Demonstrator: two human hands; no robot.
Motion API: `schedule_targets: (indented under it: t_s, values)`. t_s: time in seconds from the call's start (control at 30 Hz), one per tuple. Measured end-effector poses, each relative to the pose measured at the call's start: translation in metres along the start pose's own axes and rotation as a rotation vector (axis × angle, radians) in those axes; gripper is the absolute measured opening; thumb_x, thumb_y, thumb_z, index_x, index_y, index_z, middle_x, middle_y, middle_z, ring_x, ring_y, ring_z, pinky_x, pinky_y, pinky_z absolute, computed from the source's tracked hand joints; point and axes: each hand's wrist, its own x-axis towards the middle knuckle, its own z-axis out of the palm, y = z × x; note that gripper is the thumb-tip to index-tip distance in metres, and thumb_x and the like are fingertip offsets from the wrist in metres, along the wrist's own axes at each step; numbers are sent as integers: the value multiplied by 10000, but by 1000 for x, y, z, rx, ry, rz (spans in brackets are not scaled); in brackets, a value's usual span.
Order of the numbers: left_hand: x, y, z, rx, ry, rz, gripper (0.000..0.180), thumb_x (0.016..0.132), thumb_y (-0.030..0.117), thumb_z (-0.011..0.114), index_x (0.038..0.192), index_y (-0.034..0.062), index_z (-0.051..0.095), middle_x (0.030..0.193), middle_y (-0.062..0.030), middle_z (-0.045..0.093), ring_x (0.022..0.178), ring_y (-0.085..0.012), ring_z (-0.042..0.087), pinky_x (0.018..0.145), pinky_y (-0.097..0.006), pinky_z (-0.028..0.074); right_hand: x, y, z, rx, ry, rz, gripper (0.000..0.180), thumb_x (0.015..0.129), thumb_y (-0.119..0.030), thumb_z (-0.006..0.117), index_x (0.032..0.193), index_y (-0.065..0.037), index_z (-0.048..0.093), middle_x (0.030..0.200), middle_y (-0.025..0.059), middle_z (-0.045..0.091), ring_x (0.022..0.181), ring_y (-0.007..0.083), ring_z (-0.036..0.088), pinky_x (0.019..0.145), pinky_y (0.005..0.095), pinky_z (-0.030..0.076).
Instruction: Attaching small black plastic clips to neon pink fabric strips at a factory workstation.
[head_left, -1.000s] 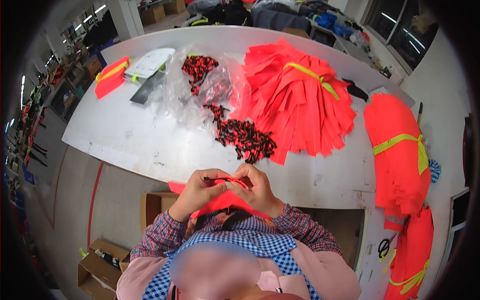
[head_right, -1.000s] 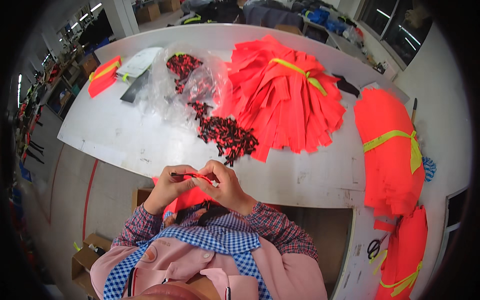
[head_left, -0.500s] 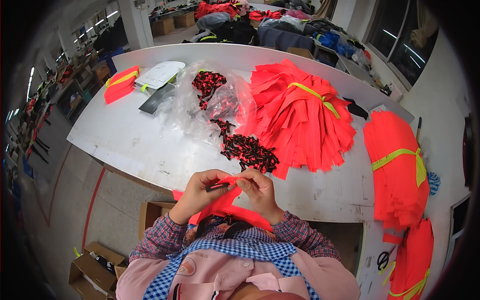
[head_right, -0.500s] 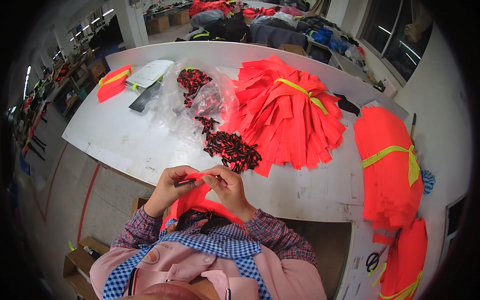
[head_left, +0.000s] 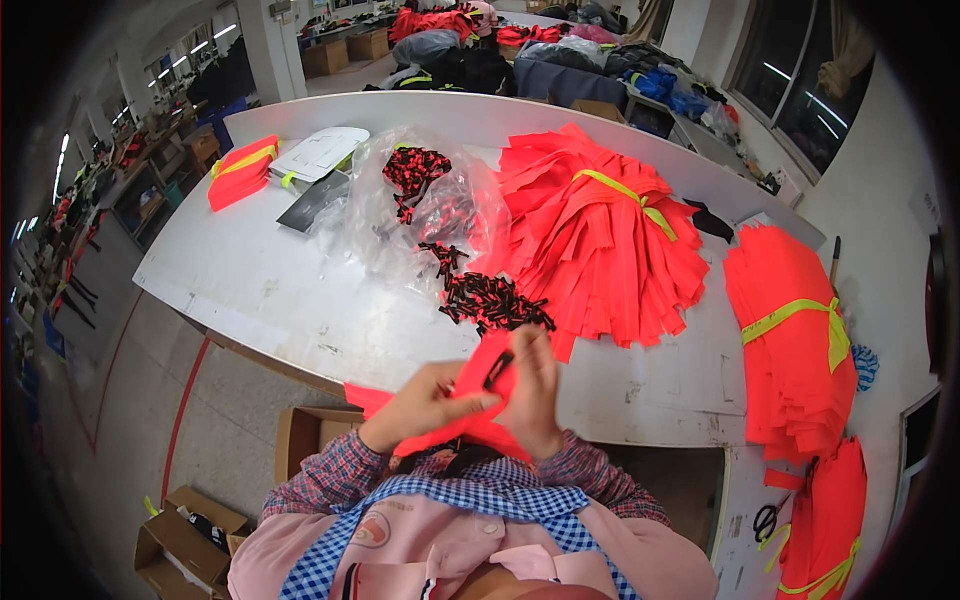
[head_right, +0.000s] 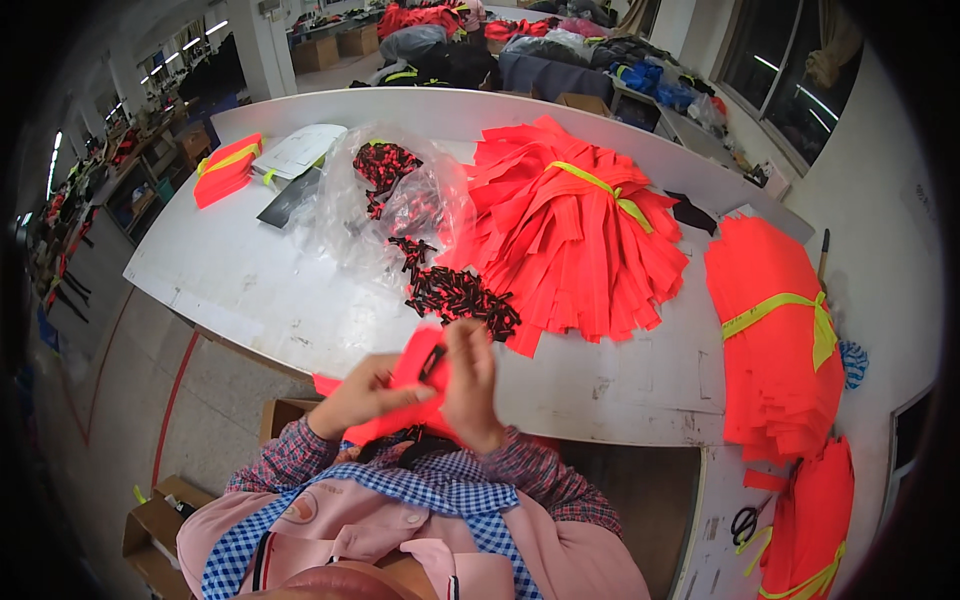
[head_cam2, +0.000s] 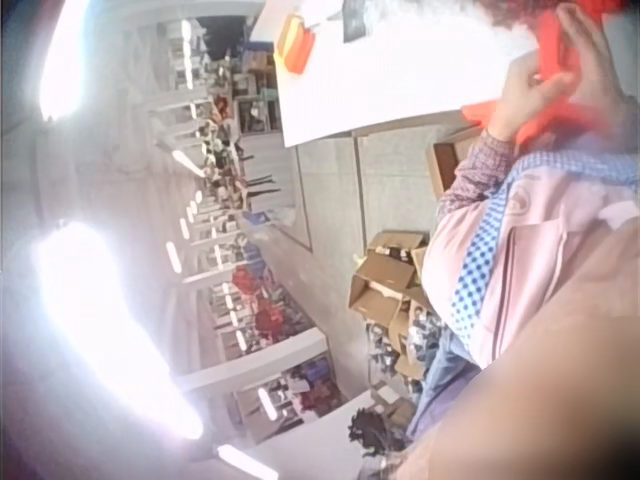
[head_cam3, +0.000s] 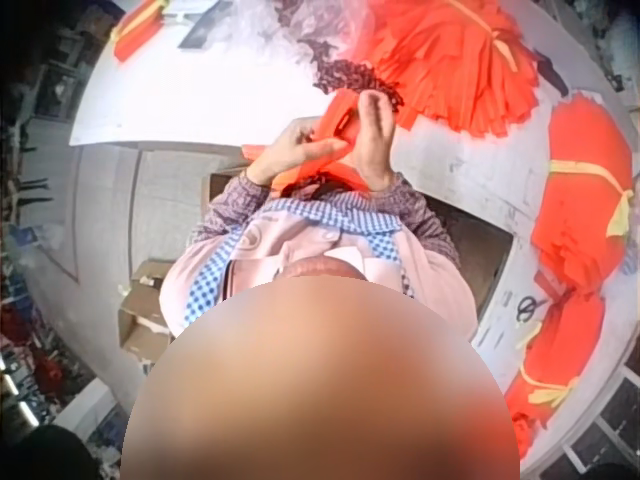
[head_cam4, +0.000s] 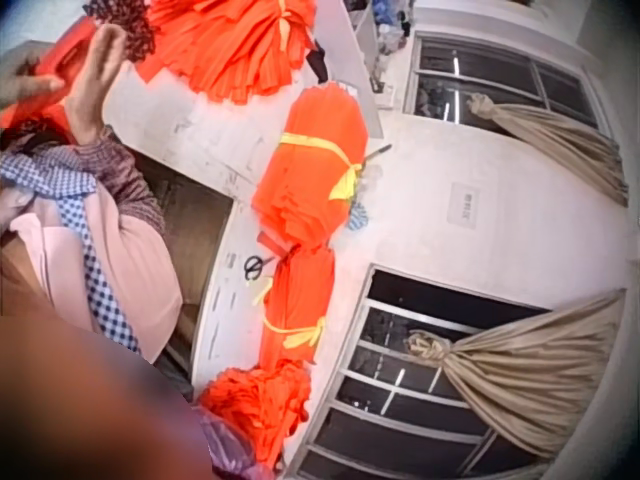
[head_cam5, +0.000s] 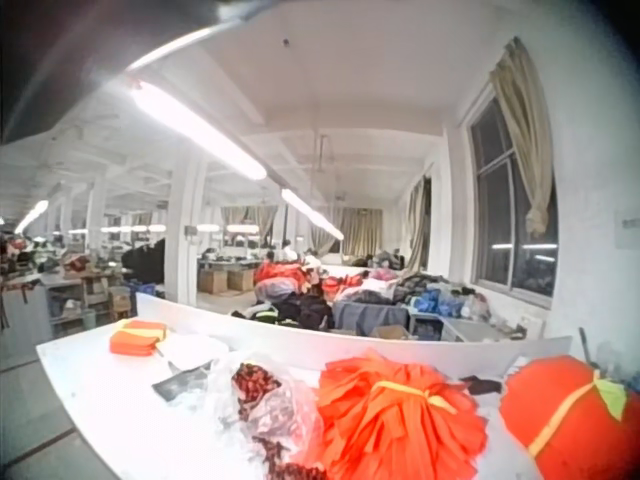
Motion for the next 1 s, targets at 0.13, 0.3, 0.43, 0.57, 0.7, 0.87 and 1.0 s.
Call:
schedule_targets:
  t_s: [0.13,0.3,0.43,0.57,0.7,0.87,1.0]
  values:
    - [-15,-24,18,70,-115,-65,303,887,153,678,1142,-1,624,982,15,644,920,-47,530,833,-222,446,50,-32,-44,105,345,-163,193,981,-273,532,927,-90,564,847,-48,491,807,47,450,741,239,414]
    - [-29,-53,-29,-95,-298,-374,327,880,149,681,1171,10,626,933,-3,675,850,-47,571,788,-235,479,72,-58,-78,206,451,-259,191,975,-268,543,951,-81,573,905,-30,565,852,76,531,772,269,473]
    - [-60,-56,-94,225,-253,-497,281,821,173,737,1035,-1,686,885,10,696,818,-53,579,802,-251,480,76,-72,-100,165,494,-399,202,972,-265,546,1001,-67,573,997,2,613,919,107,584,799,296,508]
    - [-102,-37,-181,503,-24,-617,272,758,192,790,956,20,719,815,6,695,758,-69,592,715,-263,492,71,-56,-118,138,472,-394,202,980,-252,532,1000,-54,569,986,17,611,901,109,594,830,279,499]
    - [-165,-18,-247,620,251,-747,305,705,219,826,920,27,726,762,27,672,715,-74,590,652,-255,483,66,-16,-117,114,434,-320,209,977,-258,540,1007,-52,551,976,22,604,865,97,584,717,287,522]
    - [-262,17,-286,339,836,-421,153,786,131,727,893,45,659,802,-26,670,714,-118,648,619,-260,525,55,34,-94,208,296,-99,173,979,-235,535,988,-64,558,906,0,605,789,89,584,684,265,514]
    - [-288,77,-292,146,1317,442,233,912,156,629,1118,54,596,1025,-37,663,892,-118,649,766,-232,529,11,75,-42,-218,-326,421,238,952,-263,578,998,-30,577,886,26,593,814,88,563,679,258,483]
